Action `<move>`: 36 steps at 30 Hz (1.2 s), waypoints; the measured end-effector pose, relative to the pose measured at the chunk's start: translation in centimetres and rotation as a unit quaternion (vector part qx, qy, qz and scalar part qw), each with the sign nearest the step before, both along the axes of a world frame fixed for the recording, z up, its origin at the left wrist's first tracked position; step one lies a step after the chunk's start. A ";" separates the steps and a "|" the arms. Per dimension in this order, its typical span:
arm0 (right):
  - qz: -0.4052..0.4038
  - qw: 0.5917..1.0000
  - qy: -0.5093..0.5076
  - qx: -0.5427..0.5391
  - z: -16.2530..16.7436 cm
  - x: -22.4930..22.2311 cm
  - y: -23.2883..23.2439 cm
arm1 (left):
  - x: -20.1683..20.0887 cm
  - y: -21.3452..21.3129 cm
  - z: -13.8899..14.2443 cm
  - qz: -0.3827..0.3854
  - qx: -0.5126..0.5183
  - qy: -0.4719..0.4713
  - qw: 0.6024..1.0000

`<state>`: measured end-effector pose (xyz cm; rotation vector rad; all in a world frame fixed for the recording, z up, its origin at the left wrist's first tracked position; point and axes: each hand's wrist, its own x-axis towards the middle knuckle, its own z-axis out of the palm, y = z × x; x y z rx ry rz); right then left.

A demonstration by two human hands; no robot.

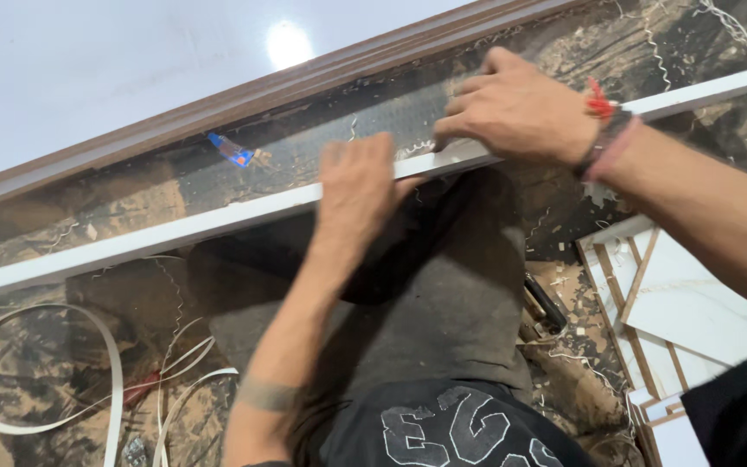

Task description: The person sits on the workshop floor with a long white board across their lap, aligns a strip of white edge banding along the board's edge, and presses it down using a hand-held iron-like tool. They then run the tool along the taped edge, trim the banding by hand, and sand the edge with a sanding block.

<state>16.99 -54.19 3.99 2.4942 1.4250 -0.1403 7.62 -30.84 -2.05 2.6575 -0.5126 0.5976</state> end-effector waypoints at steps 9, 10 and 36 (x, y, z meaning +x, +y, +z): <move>-0.123 0.992 -0.036 -0.015 1.4 0.6 -9.7 | -3.4 13.8 -1.2 0.099 0.145 0.012 0.984; -0.119 0.992 -0.046 -0.025 1.2 0.6 -10.0 | -3.2 13.0 -1.5 0.099 0.151 0.012 0.984; 0.050 0.998 0.038 0.022 0.7 1.0 6.5 | -0.9 6.7 -2.2 0.069 0.073 -0.002 0.995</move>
